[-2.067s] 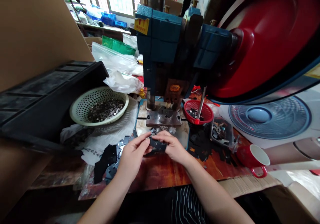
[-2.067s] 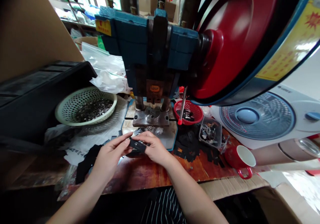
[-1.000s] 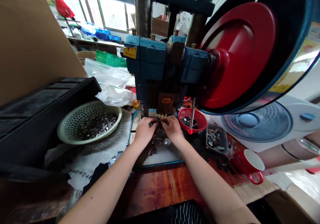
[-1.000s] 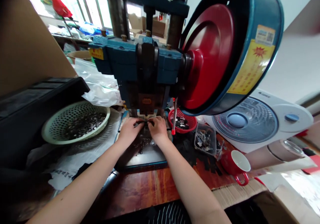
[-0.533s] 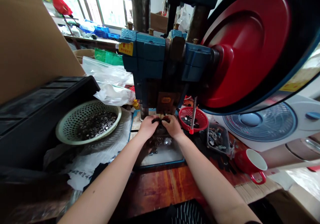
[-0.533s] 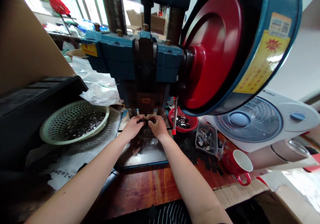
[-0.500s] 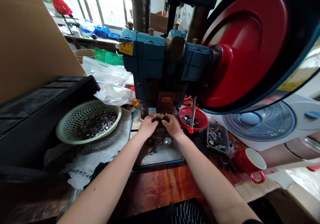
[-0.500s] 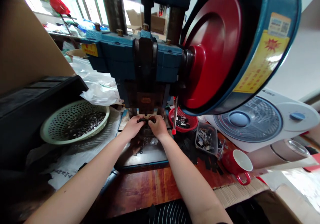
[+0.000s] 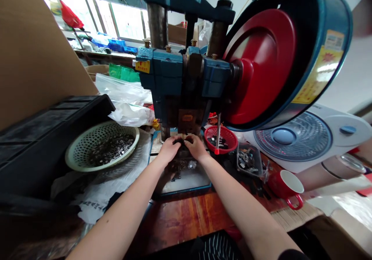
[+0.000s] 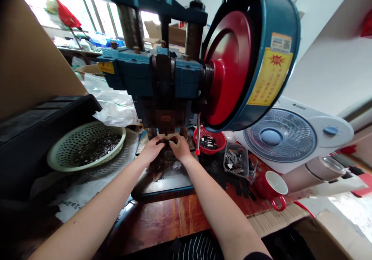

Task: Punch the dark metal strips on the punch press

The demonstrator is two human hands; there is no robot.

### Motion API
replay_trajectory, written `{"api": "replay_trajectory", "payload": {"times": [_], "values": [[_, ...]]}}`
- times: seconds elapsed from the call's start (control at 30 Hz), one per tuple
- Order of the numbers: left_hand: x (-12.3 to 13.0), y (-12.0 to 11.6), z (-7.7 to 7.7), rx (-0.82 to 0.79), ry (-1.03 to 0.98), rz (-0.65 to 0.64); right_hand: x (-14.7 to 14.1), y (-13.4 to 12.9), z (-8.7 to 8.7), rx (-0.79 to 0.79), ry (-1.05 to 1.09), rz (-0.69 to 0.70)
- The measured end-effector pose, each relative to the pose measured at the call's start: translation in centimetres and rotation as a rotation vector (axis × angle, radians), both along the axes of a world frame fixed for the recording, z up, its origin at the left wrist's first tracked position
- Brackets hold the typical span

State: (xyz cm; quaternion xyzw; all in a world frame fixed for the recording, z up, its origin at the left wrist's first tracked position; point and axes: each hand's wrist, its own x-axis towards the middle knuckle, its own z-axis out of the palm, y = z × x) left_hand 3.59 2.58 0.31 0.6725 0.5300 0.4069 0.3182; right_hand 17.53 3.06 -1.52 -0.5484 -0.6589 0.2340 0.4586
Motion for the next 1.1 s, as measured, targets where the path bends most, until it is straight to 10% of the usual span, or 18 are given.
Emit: {"api": "replay_trajectory", "payload": {"times": [0.23,0.47,1.1], "values": [[-3.0,-4.8,0.3,0.164,0.162,0.075,2.9,-7.1,0.4,0.088,-0.205,-0.001],[-5.9,-12.5,-3.6,0.319,0.557,-0.055,5.1,-15.2,-2.6,0.158,-0.691,0.201],[-4.4,-14.2,-4.7,0.493,0.674,-0.141,3.5,-16.0,-5.0,0.368,-0.607,0.161]]}}
